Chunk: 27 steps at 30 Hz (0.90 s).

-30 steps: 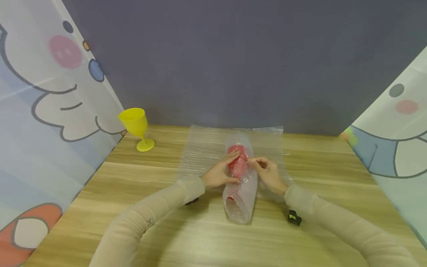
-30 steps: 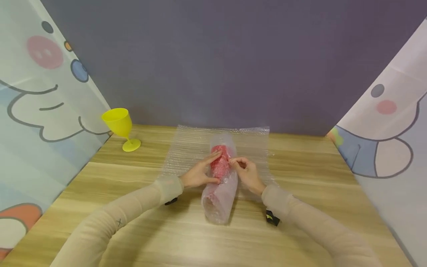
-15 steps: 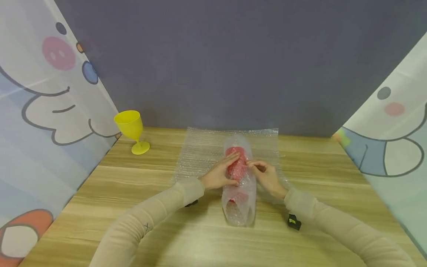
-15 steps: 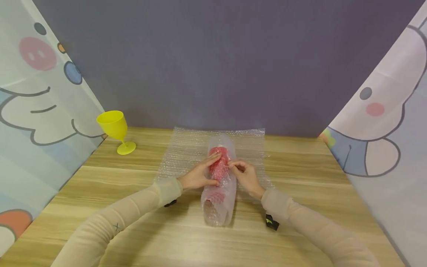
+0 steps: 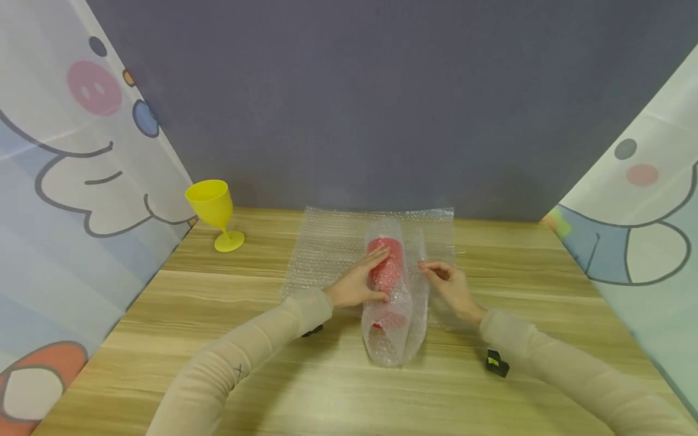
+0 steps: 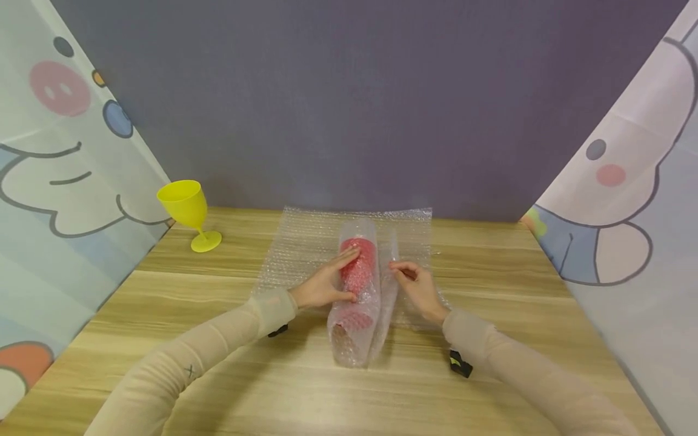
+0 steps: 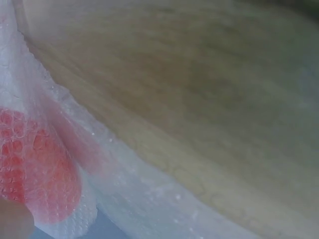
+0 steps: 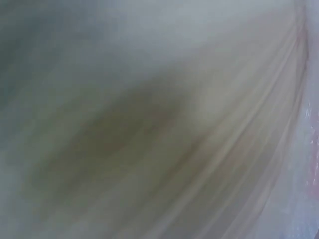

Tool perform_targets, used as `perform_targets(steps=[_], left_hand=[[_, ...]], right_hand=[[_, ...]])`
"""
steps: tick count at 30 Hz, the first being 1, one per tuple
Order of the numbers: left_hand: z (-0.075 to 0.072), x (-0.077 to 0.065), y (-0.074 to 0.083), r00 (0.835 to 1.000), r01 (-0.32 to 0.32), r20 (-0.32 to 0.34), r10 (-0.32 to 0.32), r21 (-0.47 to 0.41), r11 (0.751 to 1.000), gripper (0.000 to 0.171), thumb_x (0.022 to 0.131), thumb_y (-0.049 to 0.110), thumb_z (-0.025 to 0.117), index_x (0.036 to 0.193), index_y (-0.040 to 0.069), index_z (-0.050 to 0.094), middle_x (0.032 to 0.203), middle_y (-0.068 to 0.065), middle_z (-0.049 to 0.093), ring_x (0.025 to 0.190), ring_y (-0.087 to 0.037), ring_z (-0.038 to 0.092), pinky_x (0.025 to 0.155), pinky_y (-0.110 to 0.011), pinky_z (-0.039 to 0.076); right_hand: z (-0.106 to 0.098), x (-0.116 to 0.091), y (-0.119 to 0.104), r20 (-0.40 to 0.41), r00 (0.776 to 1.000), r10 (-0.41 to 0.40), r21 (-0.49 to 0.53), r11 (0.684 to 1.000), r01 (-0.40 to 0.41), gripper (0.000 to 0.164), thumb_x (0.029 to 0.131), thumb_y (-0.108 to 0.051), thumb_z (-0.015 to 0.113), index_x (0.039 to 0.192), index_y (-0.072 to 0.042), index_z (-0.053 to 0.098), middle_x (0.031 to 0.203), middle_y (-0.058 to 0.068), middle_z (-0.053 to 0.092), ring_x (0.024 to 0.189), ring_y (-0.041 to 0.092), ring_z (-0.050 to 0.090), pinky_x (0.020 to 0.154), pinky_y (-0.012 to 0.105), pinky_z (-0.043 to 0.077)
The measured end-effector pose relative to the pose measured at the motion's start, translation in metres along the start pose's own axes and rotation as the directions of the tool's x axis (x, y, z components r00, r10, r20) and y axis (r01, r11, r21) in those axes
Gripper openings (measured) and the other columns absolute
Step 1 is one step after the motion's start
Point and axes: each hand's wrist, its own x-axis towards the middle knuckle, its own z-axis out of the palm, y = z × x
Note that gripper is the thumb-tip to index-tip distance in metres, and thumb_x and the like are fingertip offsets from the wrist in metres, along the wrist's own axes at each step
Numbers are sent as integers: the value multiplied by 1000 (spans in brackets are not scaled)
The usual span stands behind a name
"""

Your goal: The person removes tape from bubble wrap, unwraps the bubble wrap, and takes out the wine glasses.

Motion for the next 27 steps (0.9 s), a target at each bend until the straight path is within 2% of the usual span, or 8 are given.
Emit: perform_targets(steps=[4, 10, 16, 20, 23, 27], left_hand=[[-1, 1, 0, 1000, -1, 0, 1, 5, 1000, 96, 70, 26, 79, 146, 13, 21, 154, 2, 14, 142, -15, 11, 115, -40, 14], [-4, 2, 1, 1000, 11, 3, -11, -3, 1000, 97, 70, 26, 79, 147, 15, 21, 154, 3, 13, 142, -16, 10, 115, -43, 14], [-3, 2, 1, 1000, 10, 5, -10, -2, 1000, 96, 70, 26, 79, 147, 15, 21, 154, 3, 13, 142, -16, 10, 115, -43, 14], [-2, 2, 1, 1000, 10, 7, -10, 0, 1000, 96, 70, 26, 79, 147, 15, 21, 154, 3, 13, 141, -15, 10, 115, -42, 14], [-1, 1, 1, 1000, 10, 8, -10, 6, 1000, 96, 70, 26, 79, 146, 15, 22, 154, 3, 14, 141, -15, 10, 115, -42, 15], [0, 1, 1, 1000, 1, 6, -1, 9, 1000, 96, 71, 26, 79, 146, 14, 22, 154, 2, 14, 142, -16, 11, 115, -43, 16]], right_hand=[[-9, -1, -1, 8, 1000, 21, 6, 1000, -21, 23, 89, 1, 53, 106, 15, 58, 115, 32, 56, 92, -6, 58, 82, 10, 47], [-21, -4, 2, 12, 998, 61, -59, 996, -60, 24, 90, -4, 54, 108, 12, 58, 112, 16, 64, 93, -4, 58, 81, 9, 47], [-31, -7, 6, 52, 996, 75, -94, 993, -70, 25, 88, 6, 47, 111, 13, 56, 118, 29, 55, 94, -8, 53, 84, 6, 43], [-42, -9, 9, 115, 988, 105, -141, 986, -88, 31, 87, 8, 43, 117, 12, 52, 120, 29, 54, 107, 19, 56, 90, 18, 47], [-50, -11, 15, 160, 979, 126, -157, 982, -101, 35, 85, 10, 40, 118, 14, 49, 120, 31, 53, 111, 40, 51, 91, 24, 49], [-55, -12, 18, 175, 972, 158, -149, 980, -133, 36, 82, 10, 39, 117, 17, 49, 119, 34, 51, 109, 36, 54, 88, 19, 49]])
